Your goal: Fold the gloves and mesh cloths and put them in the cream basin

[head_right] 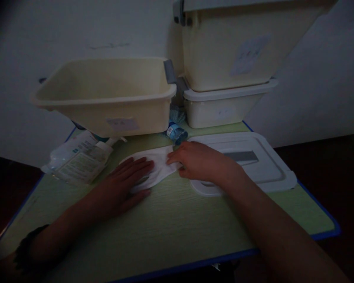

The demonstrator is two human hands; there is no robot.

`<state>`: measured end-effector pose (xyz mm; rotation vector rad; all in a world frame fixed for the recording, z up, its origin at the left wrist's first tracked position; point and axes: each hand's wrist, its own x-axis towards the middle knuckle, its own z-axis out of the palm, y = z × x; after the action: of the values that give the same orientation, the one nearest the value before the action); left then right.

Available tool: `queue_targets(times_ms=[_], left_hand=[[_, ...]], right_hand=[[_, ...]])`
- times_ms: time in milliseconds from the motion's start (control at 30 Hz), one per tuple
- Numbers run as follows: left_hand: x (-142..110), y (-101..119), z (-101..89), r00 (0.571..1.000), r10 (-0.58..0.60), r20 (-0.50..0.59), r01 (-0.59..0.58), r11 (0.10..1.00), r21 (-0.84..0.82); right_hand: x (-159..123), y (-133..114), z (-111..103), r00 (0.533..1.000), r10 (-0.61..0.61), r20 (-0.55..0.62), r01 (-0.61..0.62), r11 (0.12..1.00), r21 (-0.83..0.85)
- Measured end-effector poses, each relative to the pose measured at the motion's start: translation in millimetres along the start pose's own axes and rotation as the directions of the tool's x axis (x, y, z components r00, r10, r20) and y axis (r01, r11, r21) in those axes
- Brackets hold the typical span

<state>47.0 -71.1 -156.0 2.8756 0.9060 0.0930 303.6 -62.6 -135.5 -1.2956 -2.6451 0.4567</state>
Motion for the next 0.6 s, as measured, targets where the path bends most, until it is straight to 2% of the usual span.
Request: queue_targets(times_ms=[200, 400, 600], left_hand=[[3, 17, 2.0, 0.997, -0.074, -0.032, 0.076, 0.996, 0.043], [4, 17, 4.3, 0.98, -0.148, -0.136, 0.162, 0.982, 0.098], [-1, 12, 2.7, 0.98, -0.111, -0.165, 0.13, 0.985, 0.11]], right_hand=[[7, -11, 1, 1.0, -0.011, -0.006, 0.01, 0.995, -0.099], [7, -18, -1, 1.0, -0.023, -0.02, 0.023, 1.0, 0.021], [5, -23, 1, 0.992, -0.113, 0.056, 0.11, 0.993, 0.048]])
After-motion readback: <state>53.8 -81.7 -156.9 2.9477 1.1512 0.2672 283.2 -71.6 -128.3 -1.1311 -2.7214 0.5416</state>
